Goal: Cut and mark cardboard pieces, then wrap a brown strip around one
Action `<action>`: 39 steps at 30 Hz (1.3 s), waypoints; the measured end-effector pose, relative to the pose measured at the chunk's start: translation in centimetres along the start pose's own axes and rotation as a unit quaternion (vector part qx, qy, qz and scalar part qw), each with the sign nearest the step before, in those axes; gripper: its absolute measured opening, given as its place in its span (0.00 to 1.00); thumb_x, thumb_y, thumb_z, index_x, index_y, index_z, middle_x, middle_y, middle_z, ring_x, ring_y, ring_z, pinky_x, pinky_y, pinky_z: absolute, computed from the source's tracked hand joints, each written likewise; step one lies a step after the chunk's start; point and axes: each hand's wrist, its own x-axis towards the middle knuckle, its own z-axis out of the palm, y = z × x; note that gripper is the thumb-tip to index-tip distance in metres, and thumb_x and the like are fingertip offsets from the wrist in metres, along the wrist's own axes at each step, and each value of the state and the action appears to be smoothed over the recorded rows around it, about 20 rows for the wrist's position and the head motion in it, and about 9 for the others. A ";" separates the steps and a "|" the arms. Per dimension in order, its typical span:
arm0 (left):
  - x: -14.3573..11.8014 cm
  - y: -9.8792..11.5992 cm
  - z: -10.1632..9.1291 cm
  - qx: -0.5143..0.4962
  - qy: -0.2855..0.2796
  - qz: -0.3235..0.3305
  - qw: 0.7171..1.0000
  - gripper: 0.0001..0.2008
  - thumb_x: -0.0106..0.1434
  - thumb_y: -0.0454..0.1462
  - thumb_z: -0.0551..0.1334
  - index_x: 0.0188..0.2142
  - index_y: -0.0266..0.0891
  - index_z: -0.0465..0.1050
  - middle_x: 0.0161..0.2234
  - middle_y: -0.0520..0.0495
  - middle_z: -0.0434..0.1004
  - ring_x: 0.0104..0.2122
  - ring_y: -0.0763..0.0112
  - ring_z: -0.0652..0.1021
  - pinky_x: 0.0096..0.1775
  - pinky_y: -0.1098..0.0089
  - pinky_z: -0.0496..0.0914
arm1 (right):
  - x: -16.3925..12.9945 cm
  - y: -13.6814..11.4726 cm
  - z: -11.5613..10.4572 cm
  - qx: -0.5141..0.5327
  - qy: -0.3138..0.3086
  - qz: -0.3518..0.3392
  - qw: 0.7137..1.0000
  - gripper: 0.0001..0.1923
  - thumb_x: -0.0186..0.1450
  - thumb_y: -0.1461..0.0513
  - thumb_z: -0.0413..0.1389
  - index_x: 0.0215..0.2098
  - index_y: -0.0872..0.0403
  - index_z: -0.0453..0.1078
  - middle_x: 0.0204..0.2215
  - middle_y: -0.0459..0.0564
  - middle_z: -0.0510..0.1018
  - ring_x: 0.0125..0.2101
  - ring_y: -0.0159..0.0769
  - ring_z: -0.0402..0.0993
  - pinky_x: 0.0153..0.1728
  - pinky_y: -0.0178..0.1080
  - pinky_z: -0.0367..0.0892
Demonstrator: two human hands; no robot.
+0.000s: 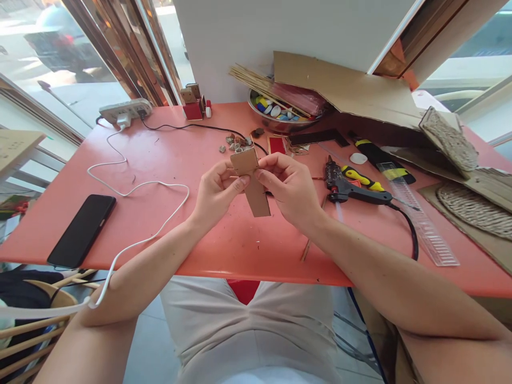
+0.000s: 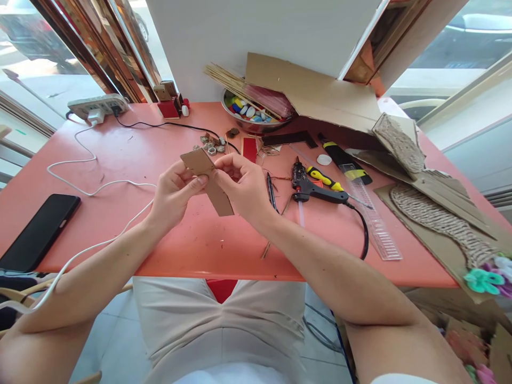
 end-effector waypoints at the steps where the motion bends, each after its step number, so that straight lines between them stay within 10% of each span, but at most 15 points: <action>1: 0.0 0.1 0.0 0.004 0.010 0.007 1.000 0.21 0.49 0.45 0.83 0.39 0.42 0.82 0.36 0.48 0.89 0.39 0.61 0.88 0.39 0.67 0.84 | 0.0 -0.1 0.1 -0.002 -0.004 0.000 1.000 0.09 0.56 0.56 0.65 0.29 0.49 0.71 0.24 0.40 0.74 0.27 0.30 0.69 0.31 0.36 0.67; 15: -0.2 0.2 0.6 -0.014 0.035 -0.013 0.999 0.25 0.41 0.43 0.85 0.24 0.41 0.69 0.26 0.56 0.81 0.29 0.72 0.81 0.32 0.71 0.82 | -0.1 -0.1 0.8 0.058 -0.010 0.046 0.997 0.08 0.52 0.57 0.64 0.27 0.50 0.71 0.24 0.40 0.72 0.26 0.28 0.63 0.29 0.35 0.64; 29: 0.6 0.0 -0.5 -0.065 -0.001 -0.057 0.996 0.25 0.43 0.40 0.84 0.37 0.44 0.75 0.29 0.58 0.82 0.30 0.71 0.84 0.31 0.73 0.80 | -0.2 -0.3 0.8 -0.020 -0.013 -0.018 1.000 0.06 0.57 0.57 0.62 0.30 0.49 0.71 0.25 0.41 0.73 0.28 0.31 0.69 0.30 0.36 0.66; 39: -0.3 -0.7 0.0 -0.079 0.003 -0.076 0.994 0.32 0.42 0.40 0.86 0.27 0.42 0.61 0.25 0.61 0.78 0.25 0.77 0.80 0.32 0.71 0.84 | -0.1 0.2 1.1 -0.058 -0.008 -0.030 0.998 0.02 0.51 0.61 0.54 0.23 0.48 0.69 0.21 0.42 0.72 0.25 0.31 0.65 0.29 0.37 0.67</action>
